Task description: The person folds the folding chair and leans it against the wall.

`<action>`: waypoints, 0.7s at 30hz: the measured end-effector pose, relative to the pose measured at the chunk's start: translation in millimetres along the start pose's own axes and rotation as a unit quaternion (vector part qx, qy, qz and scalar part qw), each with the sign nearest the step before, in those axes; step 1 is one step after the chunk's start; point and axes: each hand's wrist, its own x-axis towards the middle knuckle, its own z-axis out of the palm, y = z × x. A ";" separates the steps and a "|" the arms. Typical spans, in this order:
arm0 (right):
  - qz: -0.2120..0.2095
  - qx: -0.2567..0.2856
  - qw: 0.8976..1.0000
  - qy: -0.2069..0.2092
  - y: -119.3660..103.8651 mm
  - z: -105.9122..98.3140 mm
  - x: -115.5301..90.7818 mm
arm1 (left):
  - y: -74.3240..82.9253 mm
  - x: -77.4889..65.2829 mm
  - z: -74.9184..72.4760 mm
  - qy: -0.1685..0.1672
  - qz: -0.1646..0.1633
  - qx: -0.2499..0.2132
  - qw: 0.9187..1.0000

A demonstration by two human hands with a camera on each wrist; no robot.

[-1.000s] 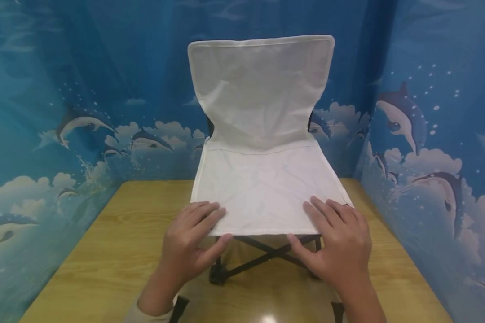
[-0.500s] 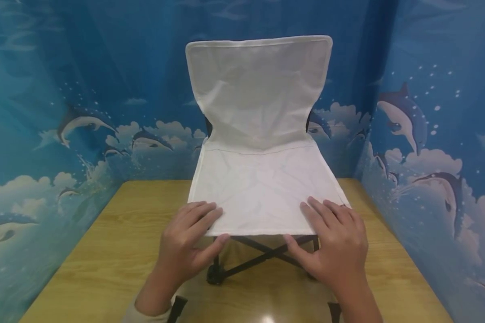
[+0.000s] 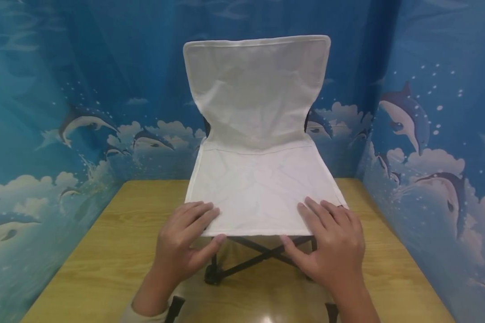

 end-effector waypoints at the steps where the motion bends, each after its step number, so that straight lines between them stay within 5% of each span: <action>1: 0.000 0.000 1.000 -0.001 -0.7 0.1 0.0 | -0.5 -0.3 -0.4 0.000 -0.001 0.000 1.000; 21: 0.005 -0.001 1.000 -0.004 -11.0 3.5 1.2 | -6.6 -1.7 -6.5 0.021 0.007 -0.003 1.000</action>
